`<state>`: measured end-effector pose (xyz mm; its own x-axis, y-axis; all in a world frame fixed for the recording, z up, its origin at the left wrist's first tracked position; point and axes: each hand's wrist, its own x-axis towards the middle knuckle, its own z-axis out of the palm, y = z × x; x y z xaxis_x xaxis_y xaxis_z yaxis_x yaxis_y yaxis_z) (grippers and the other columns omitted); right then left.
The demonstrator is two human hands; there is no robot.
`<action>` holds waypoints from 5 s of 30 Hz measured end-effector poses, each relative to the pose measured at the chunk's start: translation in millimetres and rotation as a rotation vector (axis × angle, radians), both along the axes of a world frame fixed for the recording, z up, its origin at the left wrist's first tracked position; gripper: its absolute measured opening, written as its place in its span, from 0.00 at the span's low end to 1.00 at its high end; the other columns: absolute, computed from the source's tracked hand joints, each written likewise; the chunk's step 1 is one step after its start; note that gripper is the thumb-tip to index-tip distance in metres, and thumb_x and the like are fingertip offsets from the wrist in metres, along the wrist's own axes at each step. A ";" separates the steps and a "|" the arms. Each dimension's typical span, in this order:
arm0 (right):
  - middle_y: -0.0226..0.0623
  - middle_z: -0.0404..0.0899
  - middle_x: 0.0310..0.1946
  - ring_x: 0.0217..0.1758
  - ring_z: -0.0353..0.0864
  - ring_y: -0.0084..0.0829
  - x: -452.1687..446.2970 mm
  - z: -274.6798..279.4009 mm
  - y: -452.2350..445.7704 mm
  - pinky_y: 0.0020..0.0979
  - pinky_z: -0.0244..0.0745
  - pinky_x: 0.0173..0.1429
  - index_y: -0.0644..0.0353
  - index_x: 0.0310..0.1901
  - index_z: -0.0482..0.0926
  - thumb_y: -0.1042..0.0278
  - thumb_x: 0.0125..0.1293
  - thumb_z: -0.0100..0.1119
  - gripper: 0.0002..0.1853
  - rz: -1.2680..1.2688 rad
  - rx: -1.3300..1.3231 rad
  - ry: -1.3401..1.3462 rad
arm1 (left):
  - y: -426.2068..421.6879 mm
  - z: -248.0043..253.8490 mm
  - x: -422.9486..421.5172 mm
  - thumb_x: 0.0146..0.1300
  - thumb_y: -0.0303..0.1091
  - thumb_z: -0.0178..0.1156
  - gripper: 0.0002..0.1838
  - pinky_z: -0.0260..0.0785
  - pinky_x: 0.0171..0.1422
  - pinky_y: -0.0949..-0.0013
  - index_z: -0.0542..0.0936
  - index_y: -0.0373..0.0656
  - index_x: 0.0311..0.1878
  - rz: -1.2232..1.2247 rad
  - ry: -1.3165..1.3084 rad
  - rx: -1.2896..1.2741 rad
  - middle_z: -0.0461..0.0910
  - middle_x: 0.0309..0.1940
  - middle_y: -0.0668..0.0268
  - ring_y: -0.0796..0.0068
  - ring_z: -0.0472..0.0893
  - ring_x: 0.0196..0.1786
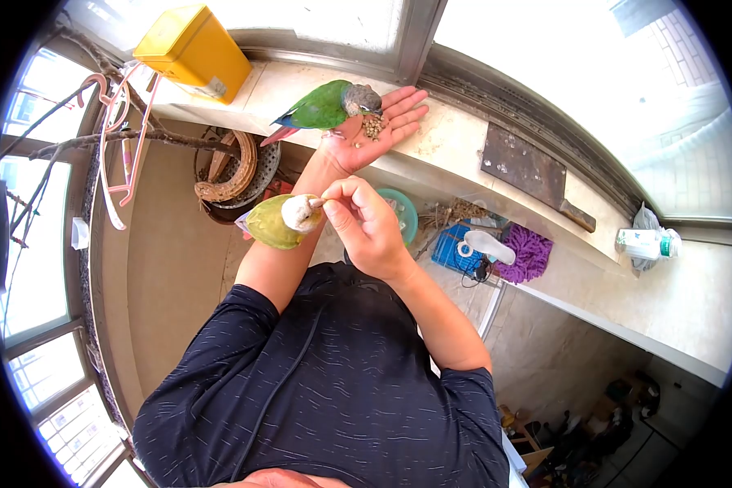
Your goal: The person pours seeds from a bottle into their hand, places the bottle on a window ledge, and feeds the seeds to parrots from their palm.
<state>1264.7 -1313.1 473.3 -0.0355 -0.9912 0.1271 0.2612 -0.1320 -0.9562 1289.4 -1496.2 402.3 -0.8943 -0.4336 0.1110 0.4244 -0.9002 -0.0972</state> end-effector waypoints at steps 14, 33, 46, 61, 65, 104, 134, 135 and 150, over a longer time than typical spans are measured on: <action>0.31 0.78 0.39 0.40 0.80 0.18 0.0 1.8 0.0 0.21 0.76 0.46 0.66 0.45 0.80 0.77 0.72 0.62 0.03 -0.082 -0.018 0.124 | 1.9 7.1 -0.2 0.80 0.41 0.39 0.31 0.46 0.86 0.50 0.54 0.31 0.79 0.034 -0.099 -0.042 0.53 0.81 0.48 0.50 0.53 0.83; 0.22 0.78 0.35 0.34 0.73 0.10 -52.2 -21.4 -12.2 0.15 0.67 0.40 0.66 0.46 0.81 0.79 0.72 0.61 0.04 -0.307 0.028 -0.006 | 0.0 -4.5 -2.7 0.79 0.44 0.42 0.34 0.45 0.86 0.50 0.55 0.29 0.78 0.015 0.007 -0.006 0.53 0.81 0.47 0.48 0.53 0.83; 0.23 0.80 0.32 0.32 0.74 0.11 -110.8 -44.8 -49.9 0.17 0.67 0.36 0.65 0.41 0.83 0.79 0.69 0.63 0.02 -0.602 -0.098 0.196 | 6.4 10.9 -1.0 0.76 0.47 0.52 0.37 0.46 0.86 0.51 0.59 0.29 0.77 0.094 -0.159 -0.115 0.56 0.80 0.48 0.50 0.55 0.82; 0.22 0.80 0.32 0.31 0.73 0.10 -117.6 -41.1 -47.9 0.16 0.66 0.34 0.66 0.41 0.83 0.79 0.68 0.64 0.02 -0.557 -0.016 0.160 | 6.4 12.1 1.8 0.78 0.48 0.47 0.35 0.47 0.86 0.52 0.60 0.29 0.76 0.077 -0.138 -0.079 0.57 0.79 0.47 0.50 0.55 0.82; 0.22 0.80 0.32 0.31 0.72 0.09 -117.0 -38.9 -48.0 0.16 0.65 0.34 0.66 0.41 0.83 0.78 0.68 0.64 0.03 -0.555 0.009 0.160 | 6.0 11.3 3.2 0.79 0.48 0.44 0.34 0.48 0.85 0.52 0.60 0.28 0.76 0.059 -0.099 -0.038 0.58 0.79 0.47 0.50 0.56 0.81; 0.16 0.73 0.23 0.24 0.64 0.08 -110.3 -47.1 -53.4 0.17 0.56 0.28 0.65 0.39 0.84 0.77 0.68 0.65 0.02 -0.576 -0.046 0.302 | 10.8 6.1 3.1 0.76 0.50 0.53 0.41 0.44 0.87 0.50 0.53 0.27 0.78 0.139 -0.072 -0.197 0.52 0.81 0.46 0.49 0.51 0.83; 0.15 0.72 0.22 0.24 0.63 0.07 -108.1 -44.2 -54.8 0.17 0.54 0.27 0.65 0.39 0.84 0.77 0.68 0.65 0.02 -0.579 -0.034 0.305 | 7.8 0.1 3.5 0.74 0.46 0.52 0.41 0.44 0.88 0.51 0.51 0.28 0.79 0.162 -0.059 -0.337 0.50 0.81 0.47 0.49 0.50 0.83; 0.15 0.72 0.22 0.24 0.63 0.07 -108.1 -44.1 -55.0 0.17 0.54 0.27 0.65 0.39 0.84 0.77 0.68 0.65 0.02 -0.580 -0.035 0.304 | 7.8 1.6 3.4 0.74 0.46 0.52 0.41 0.44 0.88 0.51 0.51 0.28 0.79 0.160 -0.068 -0.325 0.50 0.81 0.47 0.49 0.50 0.83; 0.15 0.71 0.22 0.23 0.63 0.07 -107.9 -46.0 -56.2 0.17 0.54 0.26 0.64 0.39 0.84 0.77 0.68 0.65 0.02 -0.590 -0.040 0.316 | 5.9 -5.1 2.7 0.76 0.46 0.50 0.39 0.44 0.87 0.52 0.51 0.30 0.79 0.144 0.015 -0.317 0.50 0.82 0.48 0.50 0.50 0.83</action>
